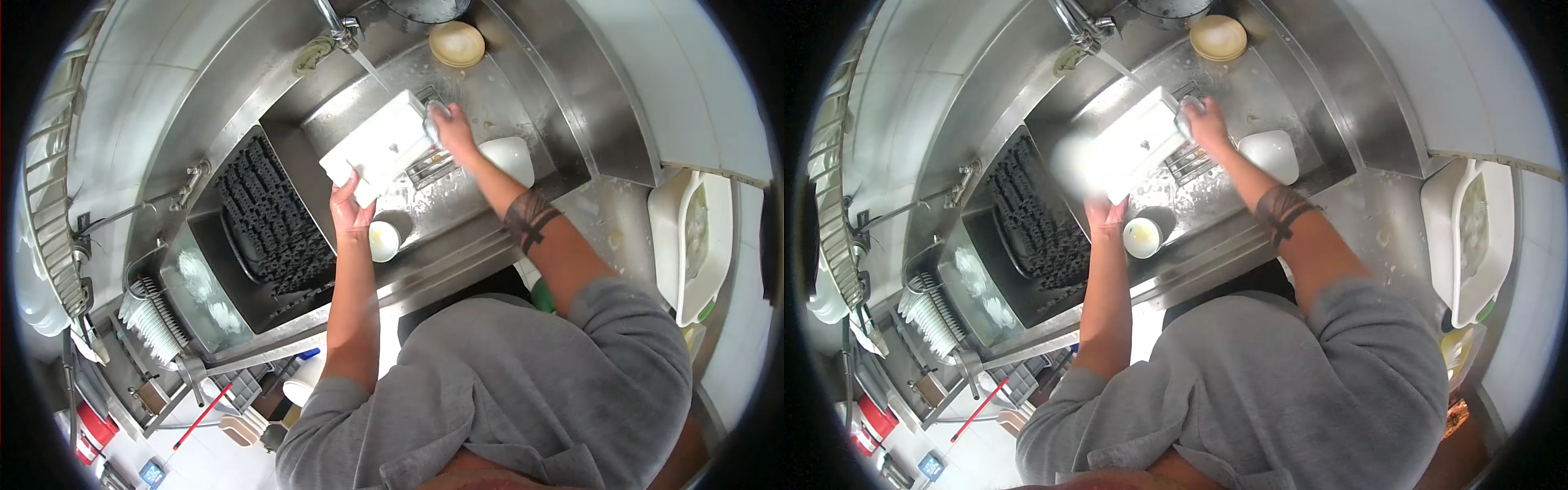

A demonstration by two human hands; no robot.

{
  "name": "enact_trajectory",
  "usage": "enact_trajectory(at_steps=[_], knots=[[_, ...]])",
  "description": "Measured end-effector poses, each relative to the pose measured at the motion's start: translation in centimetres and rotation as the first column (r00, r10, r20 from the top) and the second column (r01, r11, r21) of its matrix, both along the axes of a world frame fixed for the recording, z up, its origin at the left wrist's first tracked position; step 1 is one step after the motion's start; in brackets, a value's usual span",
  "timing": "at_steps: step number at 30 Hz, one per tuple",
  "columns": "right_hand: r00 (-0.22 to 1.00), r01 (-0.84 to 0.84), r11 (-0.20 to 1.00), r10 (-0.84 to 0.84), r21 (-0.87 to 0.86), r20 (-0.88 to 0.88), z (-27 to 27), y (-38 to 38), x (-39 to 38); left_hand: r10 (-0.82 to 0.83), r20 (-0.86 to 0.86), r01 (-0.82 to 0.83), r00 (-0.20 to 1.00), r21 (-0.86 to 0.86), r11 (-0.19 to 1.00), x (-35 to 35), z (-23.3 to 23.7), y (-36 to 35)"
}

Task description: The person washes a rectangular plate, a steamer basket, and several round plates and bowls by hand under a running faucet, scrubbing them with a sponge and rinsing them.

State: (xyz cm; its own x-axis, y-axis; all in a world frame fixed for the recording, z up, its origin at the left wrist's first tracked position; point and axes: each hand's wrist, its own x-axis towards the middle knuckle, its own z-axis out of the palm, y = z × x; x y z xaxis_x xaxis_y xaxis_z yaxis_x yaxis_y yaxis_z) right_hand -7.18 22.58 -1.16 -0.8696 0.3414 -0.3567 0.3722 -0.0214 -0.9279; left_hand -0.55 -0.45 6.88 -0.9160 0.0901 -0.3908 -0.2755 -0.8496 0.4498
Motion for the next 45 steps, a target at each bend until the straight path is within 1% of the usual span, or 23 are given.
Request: enact_trajectory(at_steps=[2, 4, 7, 10, 11, 14, 16, 18, 20, 22, 23, 25, 28, 29, 31, 32, 33, 34, 35, 37, 42, 44, 45], knots=[[0.993, 0.120, 0.980, -0.119, -0.157, 0.018, 2.5, -3.0, 1.9, -0.014, -0.035, 0.014, 0.999, 0.007, 1.000, -1.1, -1.4, 0.9], [0.922, 0.347, 0.901, -0.277, 0.260, -0.270, 1.8, -6.5, 2.6, -0.016, 0.082, 0.023, 0.997, -0.095, 0.995, -1.9, -3.3, 2.5], [1.000, -0.017, 0.920, 0.016, 0.392, 0.006, 6.0, -8.5, 3.4, 0.026, 0.089, 0.000, 0.996, -0.282, 0.960, -2.3, -0.4, 5.6], [0.984, -0.095, 0.963, 0.130, 0.254, -0.125, 6.6, -7.4, 3.4, 0.057, 0.144, -0.006, 0.988, -0.330, 0.944, -3.6, 1.2, 6.5], [0.959, -0.171, 0.920, 0.238, 0.352, -0.157, 5.5, -6.5, 2.8, 0.082, 0.175, -0.011, 0.981, -0.373, 0.928, -4.4, 1.4, 6.5], [0.893, -0.414, 0.851, 0.449, 0.324, -0.039, 11.1, -1.4, 1.0, 0.043, 0.016, -0.041, 0.999, -0.139, 0.989, -8.1, -1.7, 5.1], [0.812, -0.027, 0.905, 0.267, 0.424, -0.519, 14.7, 1.3, -2.3, 0.122, 0.115, -0.109, 0.986, -0.113, 0.988, -9.5, -2.7, 4.7], [0.736, 0.130, 0.868, 0.240, 0.480, -0.633, 20.3, 4.6, -7.6, 0.088, 0.075, -0.089, 0.993, 0.020, 0.996, -10.4, -6.6, 3.5], [0.759, 0.073, 0.635, 0.465, 0.769, -0.456, 23.4, 7.3, -13.1, 0.079, 0.074, -0.083, 0.994, 0.044, 0.996, -10.2, -8.0, 3.0], [0.750, 0.483, 0.264, 0.367, 0.835, -0.550, 24.2, 6.3, -13.9, 0.068, 0.057, -0.071, 0.996, 0.064, 0.995, -10.3, -9.2, 2.6], [0.738, 0.487, 0.267, 0.383, 0.832, -0.555, 24.4, 6.3, -13.4, 0.072, 0.041, -0.075, 0.997, 0.103, 0.992, -10.6, -9.8, 2.5], [0.727, -0.121, 0.667, 0.563, 0.735, -0.392, 24.1, 6.3, -9.0, 0.092, 0.029, -0.096, 0.995, 0.173, 0.980, -9.9, -11.0, 1.9], [0.737, -0.058, 0.643, 0.544, 0.764, -0.402, 14.9, 3.4, -7.3, 0.111, -0.037, -0.099, 0.993, 0.237, 0.967, -9.6, -10.7, 1.4], [0.812, -0.218, 0.780, 0.479, 0.586, -0.335, 11.1, 2.6, -9.1, 0.137, -0.040, -0.124, 0.990, 0.240, 0.963, -9.6, -10.6, 1.5], [0.859, -0.351, 0.864, 0.450, 0.360, -0.242, 11.0, 0.9, -11.5, 0.066, -0.012, -0.065, 0.998, 0.063, 0.996, -10.3, -9.9, 2.2], [0.802, -0.534, 0.814, 0.573, 0.228, -0.169, 11.6, 0.2, -12.6, 0.088, -0.013, -0.087, 0.996, 0.057, 0.995, -10.2, -9.3, 2.5], [0.713, -0.686, 0.722, 0.691, 0.084, -0.117, 13.3, -0.8, -13.5, 0.020, 0.089, -0.009, 0.996, -0.127, 0.992, -10.3, -8.1, 3.1], [0.698, -0.701, 0.708, 0.705, 0.078, -0.128, 14.9, -1.9, -14.3, -0.027, 0.207, 0.089, 0.978, -0.300, 0.950, -10.4, -7.1, 3.2], [0.613, -0.757, 0.584, 0.790, 0.291, 0.010, 16.4, -3.0, -14.8, -0.006, 0.207, 0.071, 0.978, -0.311, 0.948, -10.8, -6.7, 3.1], [0.480, -0.711, 0.243, 0.853, 0.660, 0.204, 18.0, -4.9, -15.6, -0.118, 0.087, 0.120, 0.989, -0.020, 0.993, -11.8, -6.5, 3.1], [0.322, -0.762, 0.173, 0.937, 0.624, 0.134, 16.6, -5.3, -16.8, 0.066, 0.207, -0.143, 0.976, 0.383, 0.912, -14.2, -8.3, 2.9], [0.269, -0.343, 0.116, 0.963, 0.932, -0.021, 16.4, -3.4, -13.7, 0.153, 0.038, -0.150, 0.987, 0.530, 0.835, -15.3, -8.8, 2.6], [0.267, -0.343, 0.111, 0.963, 0.933, -0.016, 15.5, -2.3, -12.5, 0.214, 0.052, -0.215, 0.975, 0.432, 0.876, -15.3, -7.3, 2.9]])
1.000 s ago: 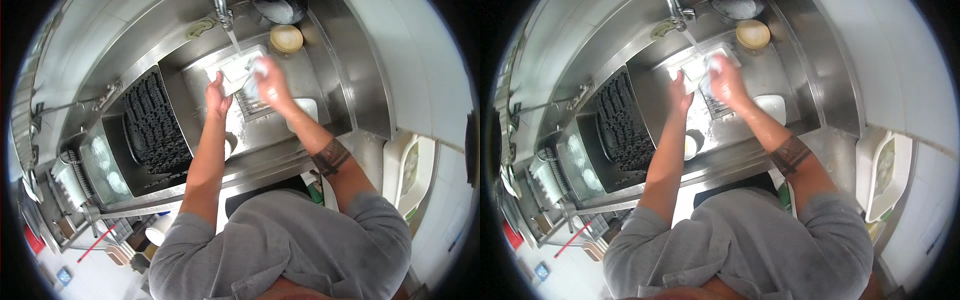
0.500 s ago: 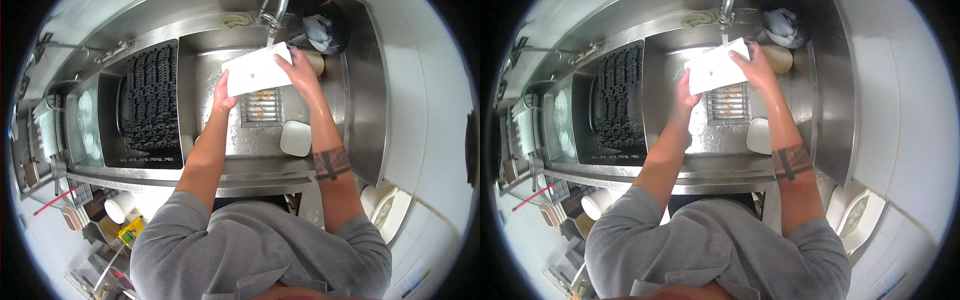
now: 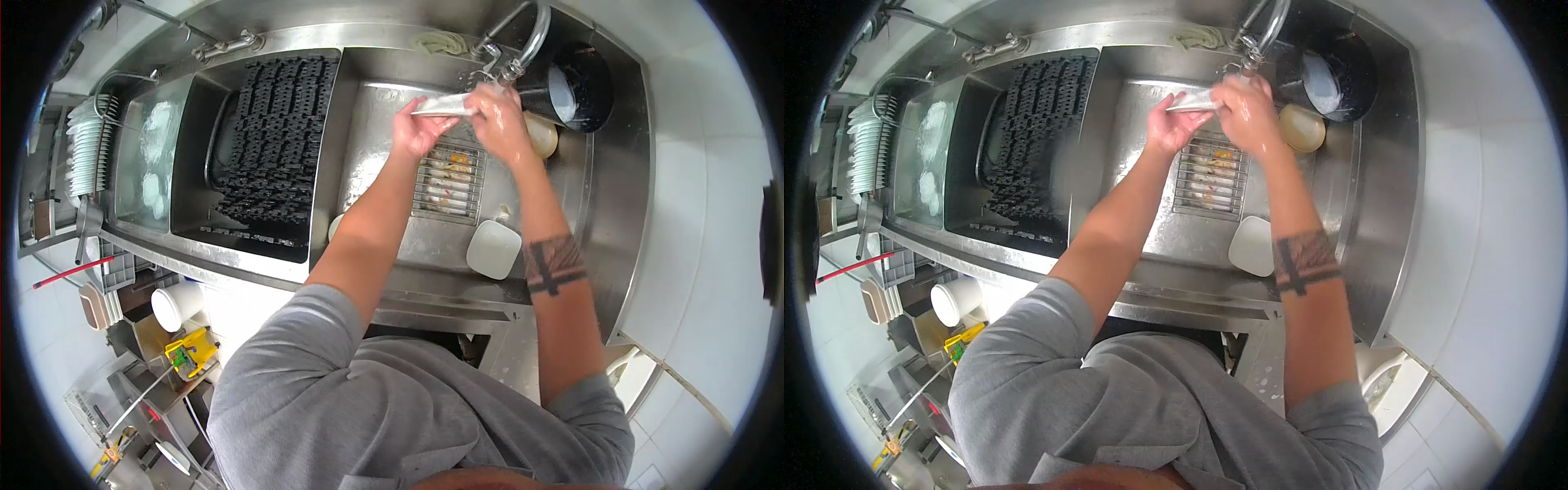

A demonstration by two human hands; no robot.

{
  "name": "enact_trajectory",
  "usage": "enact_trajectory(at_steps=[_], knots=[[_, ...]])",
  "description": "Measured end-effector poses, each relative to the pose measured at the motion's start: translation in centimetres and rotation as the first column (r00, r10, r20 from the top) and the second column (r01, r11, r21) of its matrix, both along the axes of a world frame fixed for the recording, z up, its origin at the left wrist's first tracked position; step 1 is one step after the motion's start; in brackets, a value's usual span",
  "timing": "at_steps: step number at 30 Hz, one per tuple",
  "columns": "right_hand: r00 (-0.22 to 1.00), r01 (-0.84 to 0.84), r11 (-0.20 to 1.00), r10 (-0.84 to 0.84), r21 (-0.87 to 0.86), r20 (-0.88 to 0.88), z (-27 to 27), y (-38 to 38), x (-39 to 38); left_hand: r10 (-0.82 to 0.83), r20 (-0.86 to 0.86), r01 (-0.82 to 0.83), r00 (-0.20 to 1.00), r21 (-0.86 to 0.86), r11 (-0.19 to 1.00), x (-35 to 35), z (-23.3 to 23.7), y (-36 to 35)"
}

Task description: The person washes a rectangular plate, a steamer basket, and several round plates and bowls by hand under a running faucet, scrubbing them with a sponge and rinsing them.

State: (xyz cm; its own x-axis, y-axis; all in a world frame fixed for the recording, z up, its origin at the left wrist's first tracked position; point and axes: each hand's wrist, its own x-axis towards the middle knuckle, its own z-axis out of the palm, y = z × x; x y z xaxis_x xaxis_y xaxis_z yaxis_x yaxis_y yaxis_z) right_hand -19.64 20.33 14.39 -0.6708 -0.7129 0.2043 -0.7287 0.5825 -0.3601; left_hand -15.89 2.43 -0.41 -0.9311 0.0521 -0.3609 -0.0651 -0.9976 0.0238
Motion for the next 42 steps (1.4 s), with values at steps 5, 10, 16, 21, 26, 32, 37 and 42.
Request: enact_trajectory(at_steps=[5, 10, 16, 21, 26, 32, 37, 42], knots=[[0.926, 0.319, 0.788, -0.377, -0.527, -0.002, -5.1, 3.3, 7.7, 0.004, -0.008, -0.004, 1.000, 0.067, 0.998, -4.6, -1.8, 2.2], [0.420, 0.905, -0.144, 0.148, -0.400, 0.896, -8.1, 4.3, 8.7, -0.154, 0.059, 0.163, 0.986, -0.201, 0.966, -1.5, -0.7, 4.3], [0.106, 0.969, 0.198, 0.219, -0.150, 0.970, -11.8, 7.3, 8.2, -0.223, 0.264, 0.345, 0.938, -0.689, 0.637, 2.7, 0.8, -1.1], [-0.082, 0.975, 0.212, 0.088, 0.061, 0.993, -11.7, 8.1, 14.6, -0.456, 0.565, 0.462, 0.688, -0.825, -0.326, 8.5, 8.1, -6.7], [0.303, 0.940, 0.181, -0.057, -0.289, 0.951, 2.1, -1.4, 20.9, -0.513, 0.205, 0.331, 0.834, -0.929, 0.167, 17.3, 12.3, -12.8], [0.577, 0.725, 0.474, -0.023, -0.499, 0.816, 6.3, -23.6, 25.1, 0.090, -0.207, -0.164, 0.974, -0.924, -0.347, 23.1, 14.5, -32.4], [0.612, 0.560, 0.631, 0.122, -0.538, 0.781, 5.1, -53.5, 29.5, 0.391, -0.047, 0.127, 0.919, -0.904, -0.408, 28.2, 12.0, -59.3], [0.347, 0.651, 0.721, -0.004, -0.238, 0.938, -6.5, -77.7, 32.2, 0.616, 0.141, 0.439, 0.775, -0.822, -0.364, 32.5, -4.1, -80.2]])
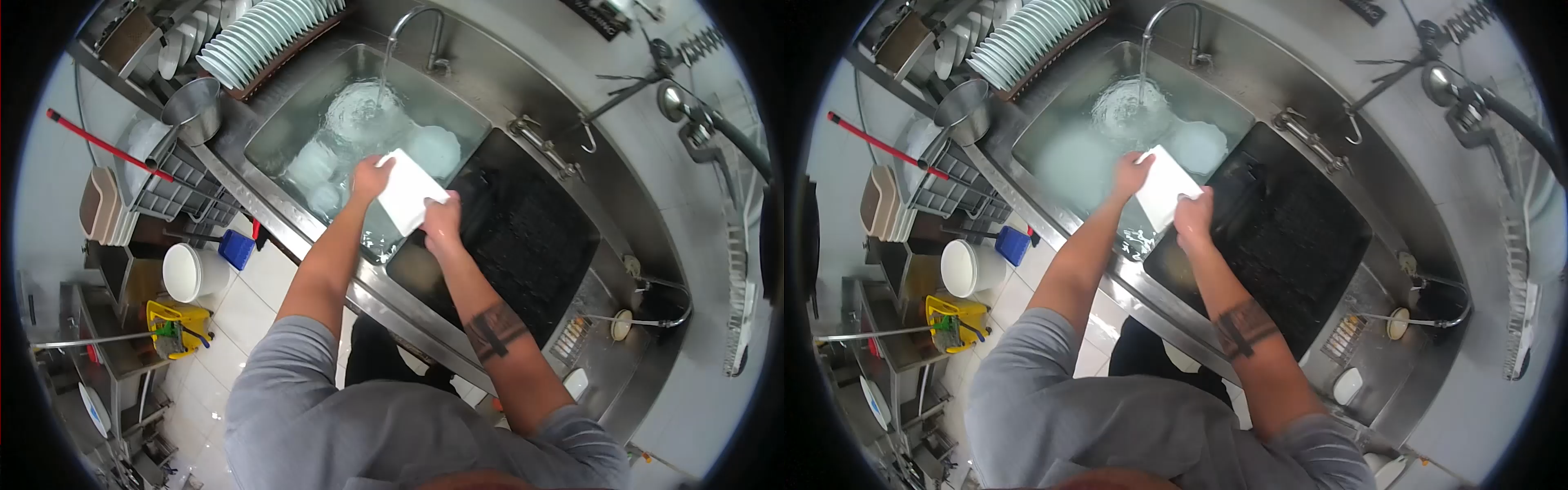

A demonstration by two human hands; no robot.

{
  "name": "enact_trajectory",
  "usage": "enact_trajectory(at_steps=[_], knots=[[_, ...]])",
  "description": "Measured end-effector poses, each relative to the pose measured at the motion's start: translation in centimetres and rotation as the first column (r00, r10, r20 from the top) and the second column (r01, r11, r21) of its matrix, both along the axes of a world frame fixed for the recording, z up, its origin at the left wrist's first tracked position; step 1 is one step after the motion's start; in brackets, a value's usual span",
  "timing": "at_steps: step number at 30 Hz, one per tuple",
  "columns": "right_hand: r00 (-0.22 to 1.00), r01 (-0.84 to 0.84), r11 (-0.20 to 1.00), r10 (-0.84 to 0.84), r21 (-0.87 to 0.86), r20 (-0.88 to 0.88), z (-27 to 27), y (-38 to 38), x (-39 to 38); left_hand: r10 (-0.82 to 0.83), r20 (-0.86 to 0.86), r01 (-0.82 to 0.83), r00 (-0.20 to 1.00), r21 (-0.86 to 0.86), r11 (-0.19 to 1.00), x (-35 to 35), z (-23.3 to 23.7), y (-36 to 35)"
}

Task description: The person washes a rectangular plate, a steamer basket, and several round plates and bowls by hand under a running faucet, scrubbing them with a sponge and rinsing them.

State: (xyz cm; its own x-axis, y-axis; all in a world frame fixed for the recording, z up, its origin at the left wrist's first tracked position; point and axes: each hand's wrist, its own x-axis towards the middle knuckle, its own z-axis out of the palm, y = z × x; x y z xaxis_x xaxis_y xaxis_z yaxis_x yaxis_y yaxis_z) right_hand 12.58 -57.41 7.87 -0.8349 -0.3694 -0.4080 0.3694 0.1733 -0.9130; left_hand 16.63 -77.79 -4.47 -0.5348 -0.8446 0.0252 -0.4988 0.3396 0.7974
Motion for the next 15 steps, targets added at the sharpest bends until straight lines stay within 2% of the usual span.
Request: enact_trajectory(at_steps=[1, 2, 3, 5, 6, 7, 8, 9, 10, 13, 15], knots=[[0.994, 0.065, 0.998, -0.065, 0.003, 0.086, -3.5, -3.5, 0.4, 0.056, 0.112, -0.067, 0.992, 0.088, 0.994, 0.5, -5.0, -3.7], [0.971, 0.142, 0.989, -0.133, -0.030, 0.197, -3.5, -5.3, 1.5, 0.111, 0.215, -0.144, 0.970, 0.146, 0.979, 1.6, -6.6, -5.8], [0.965, 0.161, 0.987, -0.153, -0.018, 0.212, -5.5, -6.6, 1.8, 0.153, 0.242, -0.200, 0.958, 0.181, 0.963, 2.7, -6.5, -7.3], [0.894, 0.263, 0.961, -0.207, -0.089, 0.398, -9.4, -8.7, 2.0, 0.161, 0.115, -0.188, 0.980, 0.278, 0.942, 4.3, -4.9, -9.4], [0.796, 0.343, 0.930, -0.213, -0.132, 0.566, -7.1, -9.1, 2.2, 0.139, 0.020, -0.137, 0.990, 0.340, 0.930, 4.6, -3.2, -9.9], [0.784, 0.370, 0.920, -0.233, -0.132, 0.576, -9.3, -9.7, 1.6, 0.114, -0.075, -0.075, 0.991, 0.401, 0.913, 4.8, -1.0, -10.0], [0.769, 0.352, 0.855, -0.031, -0.382, 0.638, -13.2, -10.3, 0.4, 0.087, -0.143, -0.016, 0.986, 0.439, 0.898, 4.7, 1.4, -9.7], [0.754, 0.341, 0.714, 0.181, -0.611, 0.631, -15.4, -11.0, -0.3, 0.060, -0.195, 0.035, 0.979, 0.449, 0.893, 4.2, 4.0, -9.5], [0.750, 0.366, 0.699, 0.168, -0.614, 0.639, -14.1, -11.2, -0.4, 0.030, -0.240, 0.084, 0.970, 0.448, 0.890, 3.7, 6.7, -9.2], [0.795, 0.366, 0.853, -0.079, -0.372, 0.602, -4.6, -10.5, -1.2, -0.066, -0.347, 0.211, 0.935, 0.398, 0.893, 1.5, 14.7, -7.2], [0.773, 0.497, 0.722, -0.117, -0.481, 0.623, -4.3, -9.2, -2.9, -0.131, -0.401, 0.288, 0.907, 0.360, 0.887, -0.3, 19.6, -4.6]])
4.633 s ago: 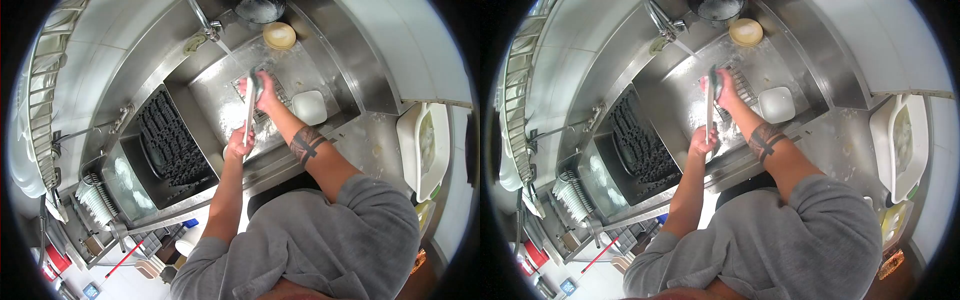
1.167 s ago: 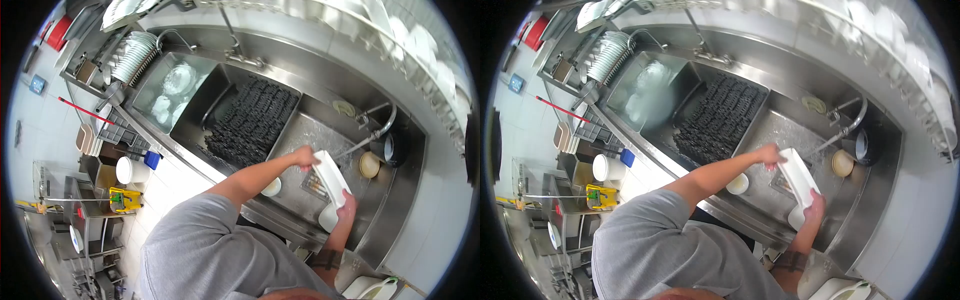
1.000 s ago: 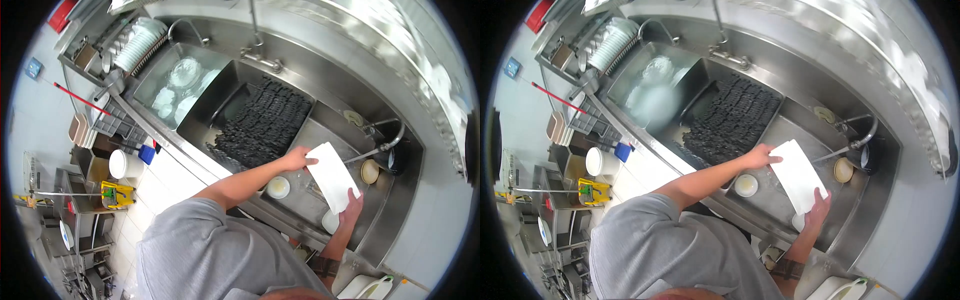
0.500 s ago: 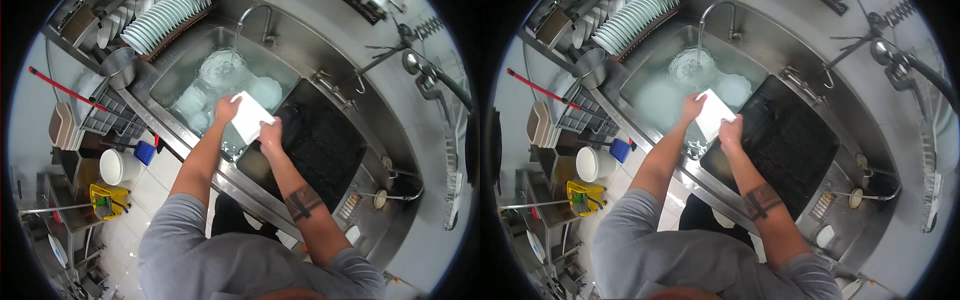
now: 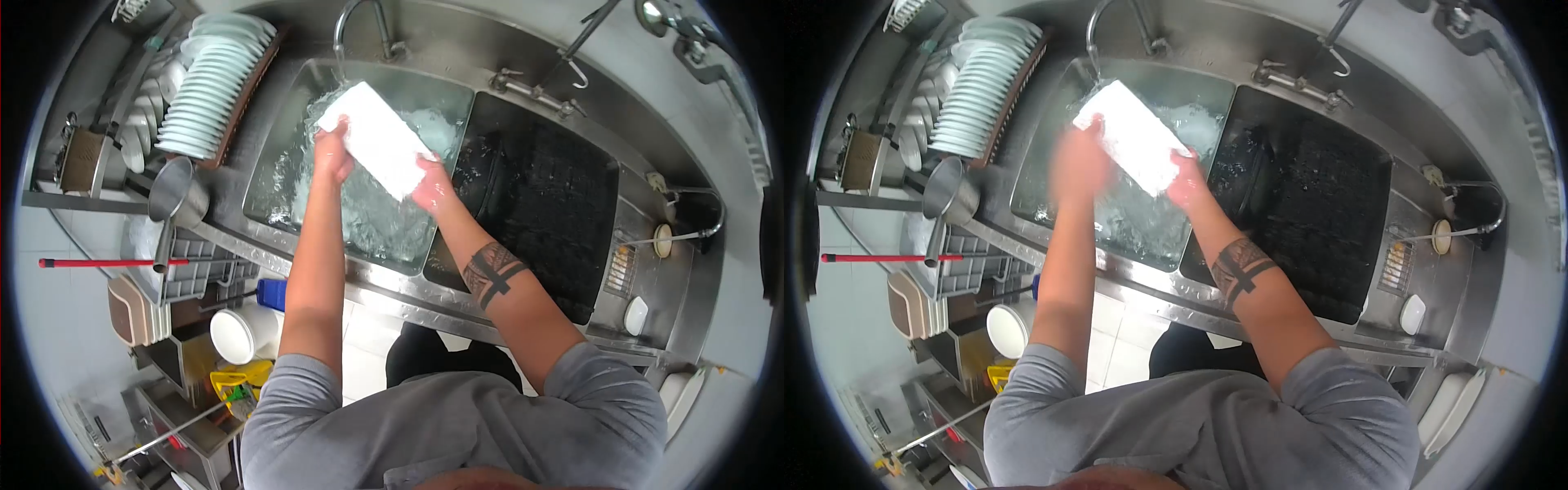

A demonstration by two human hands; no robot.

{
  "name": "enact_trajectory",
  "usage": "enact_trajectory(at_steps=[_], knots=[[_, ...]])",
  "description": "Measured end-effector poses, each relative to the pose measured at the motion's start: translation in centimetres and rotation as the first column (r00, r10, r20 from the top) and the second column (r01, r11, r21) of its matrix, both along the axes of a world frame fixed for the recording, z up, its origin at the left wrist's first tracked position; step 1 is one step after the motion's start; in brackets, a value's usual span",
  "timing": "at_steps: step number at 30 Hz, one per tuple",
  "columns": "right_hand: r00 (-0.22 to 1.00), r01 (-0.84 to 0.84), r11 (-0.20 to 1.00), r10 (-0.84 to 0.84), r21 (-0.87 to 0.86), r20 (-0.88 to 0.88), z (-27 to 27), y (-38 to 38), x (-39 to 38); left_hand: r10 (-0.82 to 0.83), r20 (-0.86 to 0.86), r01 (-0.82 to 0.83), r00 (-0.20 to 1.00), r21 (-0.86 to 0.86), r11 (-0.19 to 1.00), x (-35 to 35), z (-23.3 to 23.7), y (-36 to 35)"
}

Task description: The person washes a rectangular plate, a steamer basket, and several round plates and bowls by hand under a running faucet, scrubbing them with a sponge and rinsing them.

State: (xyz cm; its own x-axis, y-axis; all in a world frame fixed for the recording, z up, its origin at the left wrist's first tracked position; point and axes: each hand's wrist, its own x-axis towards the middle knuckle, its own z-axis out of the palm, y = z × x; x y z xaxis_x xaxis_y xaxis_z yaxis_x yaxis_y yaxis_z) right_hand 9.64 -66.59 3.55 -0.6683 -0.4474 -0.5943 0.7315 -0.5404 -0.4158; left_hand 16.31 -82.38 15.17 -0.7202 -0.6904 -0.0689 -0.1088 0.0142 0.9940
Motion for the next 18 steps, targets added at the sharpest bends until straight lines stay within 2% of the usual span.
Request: enact_trajectory(at_steps=[1, 2, 3, 4, 5, 6, 8, 10, 11, 12, 14, 16, 17, 18], knots=[[0.995, -0.077, 0.966, 0.059, -0.246, -0.077, 1.0, 1.6, -1.6, -0.024, -0.034, 0.024, 0.999, -0.015, 1.000, -0.9, 2.2, 1.6], [0.979, -0.179, 0.864, 0.107, -0.471, -0.175, 2.3, 2.8, -3.1, -0.035, -0.086, 0.038, 0.996, 0.029, 0.999, -2.6, 3.7, 2.4], [0.993, -0.101, 0.889, 0.063, -0.446, -0.099, 4.2, 3.6, -3.8, -0.067, -0.132, 0.059, 0.989, -0.064, 0.996, -4.4, 2.9, 3.9], [0.994, -0.079, 0.896, 0.038, -0.436, -0.101, 5.3, 4.1, -4.8, -0.100, -0.179, 0.071, 0.979, -0.161, 0.984, -6.6, 2.7, 5.6], [0.984, -0.091, 0.916, 0.023, -0.390, -0.176, 5.6, 4.9, -5.5, -0.170, -0.136, 0.125, 0.976, -0.292, 0.948, -6.4, 5.8, 9.0], [0.969, -0.094, 0.935, 0.007, -0.342, -0.247, 6.1, 5.9, -6.0, -0.269, -0.163, 0.192, 0.949, -0.378, 0.906, -5.9, 8.2, 12.1], [0.971, -0.110, 0.980, 0.071, -0.164, -0.230, 8.3, 8.3, -6.2, -0.464, -0.061, 0.323, 0.884, -0.639, 0.698, -5.2, 9.4, 15.6], [0.959, -0.180, 0.894, 0.067, -0.411, -0.274, 6.8, 12.3, -6.9, -0.618, 0.111, 0.479, 0.778, -0.742, 0.469, -3.7, 10.8, 17.3], [0.989, -0.126, 0.869, 0.076, -0.478, -0.124, 8.6, 14.5, -6.4, -0.704, 0.173, 0.562, 0.688, -0.741, 0.367, -2.7, 11.1, 17.7], [0.973, -0.227, 0.871, 0.181, -0.436, -0.146, 11.6, 16.4, -5.1, -0.774, 0.237, 0.631, 0.588, -0.733, 0.255, -1.6, 11.2, 17.7], [0.807, -0.583, 0.738, 0.475, -0.340, -0.351, 9.1, 20.3, -6.8, -0.830, 0.268, 0.518, 0.489, -0.855, 0.030, 0.6, 9.4, 16.8], [0.875, -0.428, 0.904, 0.420, 0.024, -0.241, 11.1, 20.8, -3.8, -0.795, 0.355, 0.498, 0.492, -0.864, -0.077, 4.4, 10.0, 15.9], [0.883, -0.432, 0.899, 0.408, -0.065, -0.232, 12.5, 21.0, -3.0, -0.737, 0.404, 0.498, 0.542, -0.861, -0.105, 6.0, 10.1, 15.3], [0.886, -0.425, 0.903, 0.400, -0.066, -0.236, 14.2, 20.6, -2.1, -0.672, 0.449, 0.500, 0.588, -0.856, -0.134, 7.4, 10.1, 14.8]])
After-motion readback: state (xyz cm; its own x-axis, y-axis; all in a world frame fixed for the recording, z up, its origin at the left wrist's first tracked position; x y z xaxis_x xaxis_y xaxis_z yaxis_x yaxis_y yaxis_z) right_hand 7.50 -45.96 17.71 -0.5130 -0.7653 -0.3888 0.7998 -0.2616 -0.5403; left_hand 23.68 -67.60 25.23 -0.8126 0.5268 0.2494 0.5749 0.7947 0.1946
